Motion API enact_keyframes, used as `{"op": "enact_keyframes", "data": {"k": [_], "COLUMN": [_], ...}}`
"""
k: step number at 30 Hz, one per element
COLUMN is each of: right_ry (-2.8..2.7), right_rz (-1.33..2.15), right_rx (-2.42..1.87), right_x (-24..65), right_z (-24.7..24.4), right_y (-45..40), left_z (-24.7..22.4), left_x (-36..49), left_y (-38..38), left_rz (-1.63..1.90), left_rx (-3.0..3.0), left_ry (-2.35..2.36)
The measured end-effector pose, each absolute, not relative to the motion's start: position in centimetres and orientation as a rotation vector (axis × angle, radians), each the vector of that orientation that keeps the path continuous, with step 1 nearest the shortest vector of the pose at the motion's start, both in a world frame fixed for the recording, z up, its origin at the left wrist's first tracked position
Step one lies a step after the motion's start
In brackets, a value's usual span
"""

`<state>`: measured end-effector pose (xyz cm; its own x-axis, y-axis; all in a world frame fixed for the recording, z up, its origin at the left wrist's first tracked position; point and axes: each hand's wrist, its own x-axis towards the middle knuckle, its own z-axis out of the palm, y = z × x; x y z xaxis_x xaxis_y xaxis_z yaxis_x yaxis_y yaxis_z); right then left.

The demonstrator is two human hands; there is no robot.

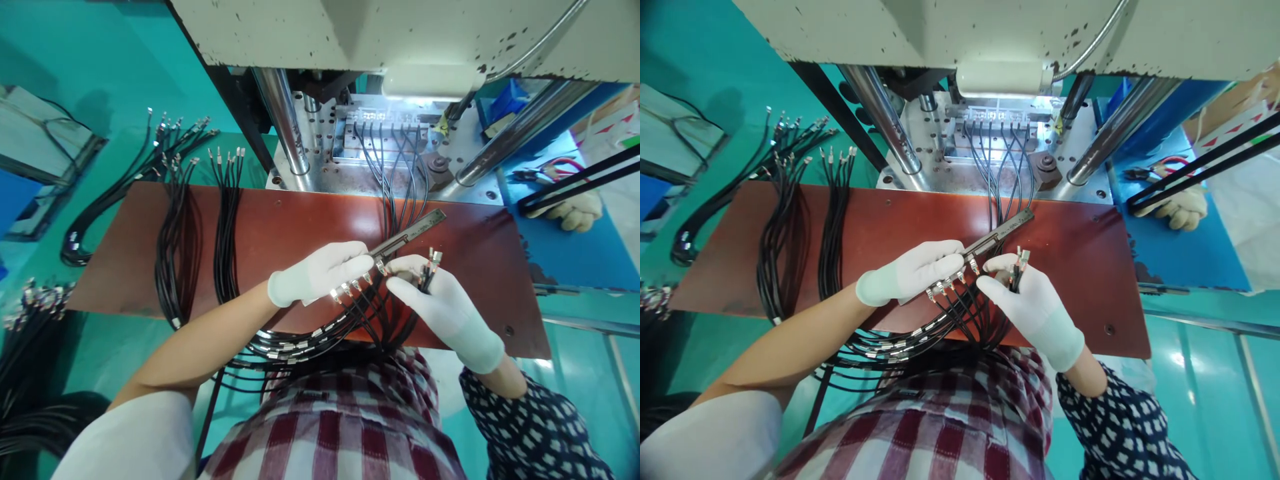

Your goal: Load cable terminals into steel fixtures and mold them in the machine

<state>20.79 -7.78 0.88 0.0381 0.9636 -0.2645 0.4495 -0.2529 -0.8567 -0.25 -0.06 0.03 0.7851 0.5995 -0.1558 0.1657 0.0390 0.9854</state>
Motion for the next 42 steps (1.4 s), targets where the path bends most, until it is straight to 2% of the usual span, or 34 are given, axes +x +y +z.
{"op": "enact_keyframes", "data": {"k": [6, 17, 24, 31, 38, 42], "right_ry": [-1.049, -0.793, -1.093, -1.159, -1.271, -1.269], "right_rz": [1.122, 1.472, 1.213, 1.209, 1.136, 0.998], "right_rx": [-1.711, -1.357, -1.491, -1.528, -1.612, -1.708], "right_x": [20.9, 19.6, 18.9, 18.9, 18.9, 19.5], "right_z": [0.4, -0.2, 0.7, 1.4, 1.6, 0.9], "right_y": [-8.9, -8.1, -7.7, -7.4, -7.5, -7.8], "left_z": [0.0, -0.2, -0.4, -0.4, -0.3, -0.1], "left_x": [-0.3, -0.5, -0.5, -0.4, -0.2, -0.3], "left_y": [0.2, 0.6, 0.6, 0.5, -0.2, -0.2], "left_rz": [0.401, 0.332, 0.312, 0.311, 0.309, 0.341], "left_rx": [1.449, 1.460, 1.456, 1.531, 1.934, 1.775], "left_ry": [0.649, 0.552, 0.532, 0.541, 0.686, 0.682]}}
